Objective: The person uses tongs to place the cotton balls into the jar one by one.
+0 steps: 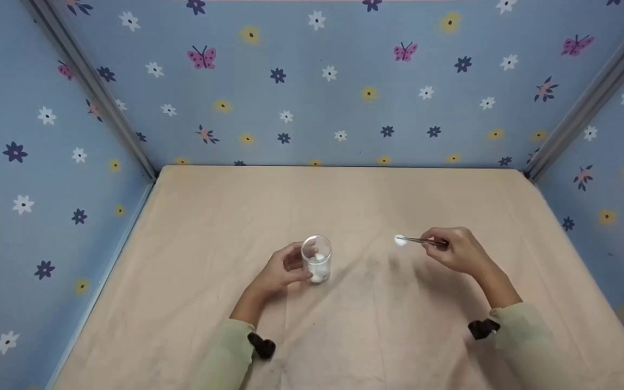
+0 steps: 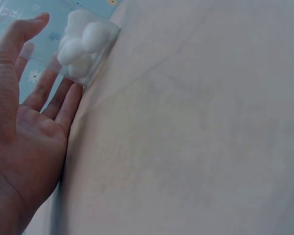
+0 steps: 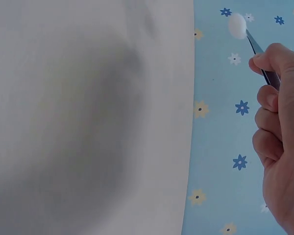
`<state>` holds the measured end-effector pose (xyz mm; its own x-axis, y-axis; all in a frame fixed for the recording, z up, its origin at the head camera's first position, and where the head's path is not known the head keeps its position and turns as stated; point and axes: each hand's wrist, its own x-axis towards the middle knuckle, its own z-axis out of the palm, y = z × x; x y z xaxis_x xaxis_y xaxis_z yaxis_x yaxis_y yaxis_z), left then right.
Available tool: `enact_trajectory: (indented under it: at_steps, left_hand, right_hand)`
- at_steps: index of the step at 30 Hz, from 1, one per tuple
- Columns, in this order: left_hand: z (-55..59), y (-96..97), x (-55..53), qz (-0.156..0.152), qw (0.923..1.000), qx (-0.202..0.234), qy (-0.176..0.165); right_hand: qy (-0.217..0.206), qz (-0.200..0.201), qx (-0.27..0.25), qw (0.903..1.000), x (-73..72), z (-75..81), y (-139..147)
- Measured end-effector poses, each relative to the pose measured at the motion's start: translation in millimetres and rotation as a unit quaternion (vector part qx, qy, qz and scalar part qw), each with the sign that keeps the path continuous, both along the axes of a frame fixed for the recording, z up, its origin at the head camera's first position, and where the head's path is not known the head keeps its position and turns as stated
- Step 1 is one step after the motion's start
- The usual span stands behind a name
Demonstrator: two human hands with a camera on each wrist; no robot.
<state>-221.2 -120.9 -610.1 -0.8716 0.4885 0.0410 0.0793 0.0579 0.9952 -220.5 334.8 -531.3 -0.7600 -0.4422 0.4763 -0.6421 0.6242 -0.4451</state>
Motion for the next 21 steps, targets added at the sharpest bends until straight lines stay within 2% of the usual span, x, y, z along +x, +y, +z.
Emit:
enact_trajectory:
  at_steps: [11, 21]
  left_hand:
    - [-3.1, 0.1, -0.4, 0.000, 1.0000, 0.003, 0.001]
    - [0.7, 0.0, 1.1, -0.001, 1.0000, -0.003, 0.000]
  right_hand:
    - [0.002, 0.018, 0.004, 0.9998, -5.5, 7.2, -17.6]
    - [-0.021, 0.025, 0.014, 0.9994, -8.9, 15.6, -35.9]
